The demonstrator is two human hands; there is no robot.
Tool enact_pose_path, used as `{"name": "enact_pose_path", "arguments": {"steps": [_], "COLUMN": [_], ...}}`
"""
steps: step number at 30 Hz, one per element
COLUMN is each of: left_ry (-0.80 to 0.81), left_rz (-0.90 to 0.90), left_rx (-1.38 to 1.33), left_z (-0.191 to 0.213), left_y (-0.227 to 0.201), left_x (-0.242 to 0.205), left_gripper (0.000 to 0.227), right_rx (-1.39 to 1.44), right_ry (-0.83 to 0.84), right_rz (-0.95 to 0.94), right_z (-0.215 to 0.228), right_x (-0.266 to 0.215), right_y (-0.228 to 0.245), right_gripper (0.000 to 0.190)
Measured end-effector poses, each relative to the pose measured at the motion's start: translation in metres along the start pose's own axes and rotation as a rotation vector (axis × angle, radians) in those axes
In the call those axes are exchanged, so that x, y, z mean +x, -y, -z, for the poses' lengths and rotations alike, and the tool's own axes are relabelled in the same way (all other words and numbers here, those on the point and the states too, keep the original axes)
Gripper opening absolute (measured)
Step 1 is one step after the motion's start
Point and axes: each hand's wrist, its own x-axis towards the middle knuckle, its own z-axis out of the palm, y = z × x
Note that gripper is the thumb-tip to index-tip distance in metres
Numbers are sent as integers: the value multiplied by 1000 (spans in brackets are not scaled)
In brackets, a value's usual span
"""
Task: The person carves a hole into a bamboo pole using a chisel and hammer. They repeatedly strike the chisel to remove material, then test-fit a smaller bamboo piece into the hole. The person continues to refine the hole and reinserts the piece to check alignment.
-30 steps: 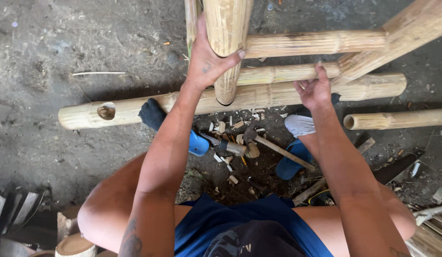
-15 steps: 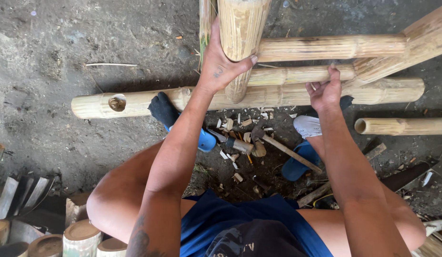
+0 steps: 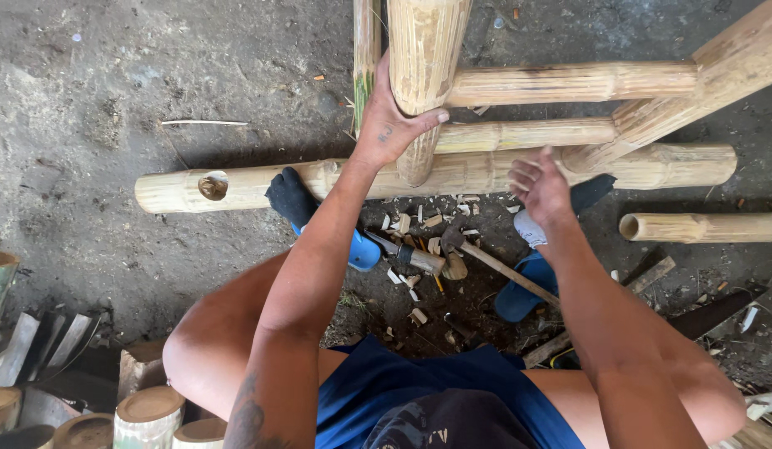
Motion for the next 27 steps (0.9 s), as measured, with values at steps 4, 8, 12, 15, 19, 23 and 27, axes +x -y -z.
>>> {"name": "enact_pose_path", "arguments": {"steps": [4, 8, 12, 15, 19, 23, 27], "left_ry": [-21, -33, 1, 3, 0, -4, 14], "left_rz": [-5, -25, -47, -119, -32, -62, -62], "left_rx": [43, -121, -241, -270, -119, -196, -159], "left_z": [0, -1, 1, 8, 13, 11, 13], "left_y": [0, 2, 9, 12, 12, 16, 10], "left_x": [1, -3, -8, -6, -6, -10, -8], "left_gripper": [121, 103, 90, 88, 90, 86, 81], "right_rx": [-366, -649, -666, -677, -780, -887, -806], "right_ry": [182, 625, 978, 944, 659, 470, 604], "right_rz": [-20, 46, 203, 246, 243, 241, 303], "right_z": [-35, -82, -100, -83, -55, -56, -79], "right_x": [-37, -126, -211, -214, -171, -141, -167], "right_y": [-12, -27, -42, -40, -36, -14, -1], "right_gripper": [32, 27, 27, 28, 29, 30, 31]}}
